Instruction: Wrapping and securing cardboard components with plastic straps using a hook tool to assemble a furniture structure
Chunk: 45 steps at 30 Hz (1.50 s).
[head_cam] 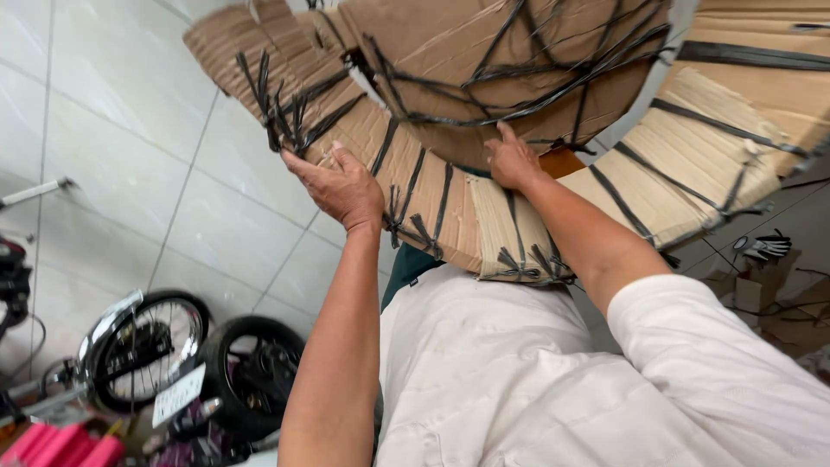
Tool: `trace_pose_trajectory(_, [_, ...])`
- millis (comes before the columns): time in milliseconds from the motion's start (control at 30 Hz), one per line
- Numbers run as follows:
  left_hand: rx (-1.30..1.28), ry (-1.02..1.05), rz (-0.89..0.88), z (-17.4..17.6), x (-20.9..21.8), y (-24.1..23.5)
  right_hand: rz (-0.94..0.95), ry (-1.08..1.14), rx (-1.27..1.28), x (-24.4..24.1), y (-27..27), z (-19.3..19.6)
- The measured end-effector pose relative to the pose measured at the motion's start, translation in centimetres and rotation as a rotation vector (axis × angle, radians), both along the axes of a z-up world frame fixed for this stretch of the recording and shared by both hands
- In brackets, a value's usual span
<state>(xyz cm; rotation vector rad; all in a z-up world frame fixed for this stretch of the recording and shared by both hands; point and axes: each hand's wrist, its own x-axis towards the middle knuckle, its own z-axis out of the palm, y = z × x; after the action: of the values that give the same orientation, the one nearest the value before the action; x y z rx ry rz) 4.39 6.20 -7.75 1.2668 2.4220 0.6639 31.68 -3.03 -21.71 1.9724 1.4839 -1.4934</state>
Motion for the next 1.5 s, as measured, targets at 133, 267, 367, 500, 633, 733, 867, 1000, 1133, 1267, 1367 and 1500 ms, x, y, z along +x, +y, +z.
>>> trace_pose_trajectory(133, [0.005,0.043,0.016,0.2,0.2,-0.3,0.107,-0.018,0.008,-2.1,2.4,-0.6])
trace_pose_trajectory(267, [-0.004,0.047,0.005,0.4,0.3,-0.2,0.300,-0.101,-0.009,-2.1,2.1,-5.5])
trace_pose_trajectory(367, [0.006,0.031,0.011,0.3,0.4,-0.5,0.235,-0.051,0.032,-0.8,1.4,-6.6])
trace_pose_trajectory(500, [0.038,-0.003,0.020,-0.4,0.3,-0.2,-0.096,-0.037,0.032,2.1,1.6,-10.2])
trace_pose_trajectory(633, [0.090,-0.037,0.008,-1.1,0.2,0.0,-0.623,0.248,0.235,3.4,4.9,0.2])
trace_pose_trajectory(733, [0.077,-0.094,0.013,-0.7,0.3,0.2,-0.907,0.495,0.265,4.8,6.9,9.9])
trace_pose_trajectory(867, [0.061,-0.165,-0.012,0.2,0.3,0.4,-1.099,0.631,0.450,7.3,6.4,17.7])
trace_pose_trajectory(1000, [-0.099,-0.253,-0.029,-0.7,-0.9,1.1,-1.120,0.580,0.598,6.7,4.3,27.3])
trace_pose_trajectory(1133, [-0.110,-0.432,-0.073,4.2,-2.5,-1.3,-1.219,0.536,0.723,7.6,1.3,25.8])
trace_pose_trajectory(1267, [0.040,-0.633,-0.105,7.6,-5.3,-6.3,-1.262,0.444,0.838,7.4,-1.2,26.9])
trace_pose_trajectory(1367, [0.072,-0.628,-0.073,8.0,-8.1,-10.3,-1.256,0.445,0.886,7.1,-2.2,28.0])
trace_pose_trajectory(1500, [0.064,-0.427,-0.058,7.8,-10.3,-14.7,-0.954,0.248,1.055,9.4,-2.8,25.9])
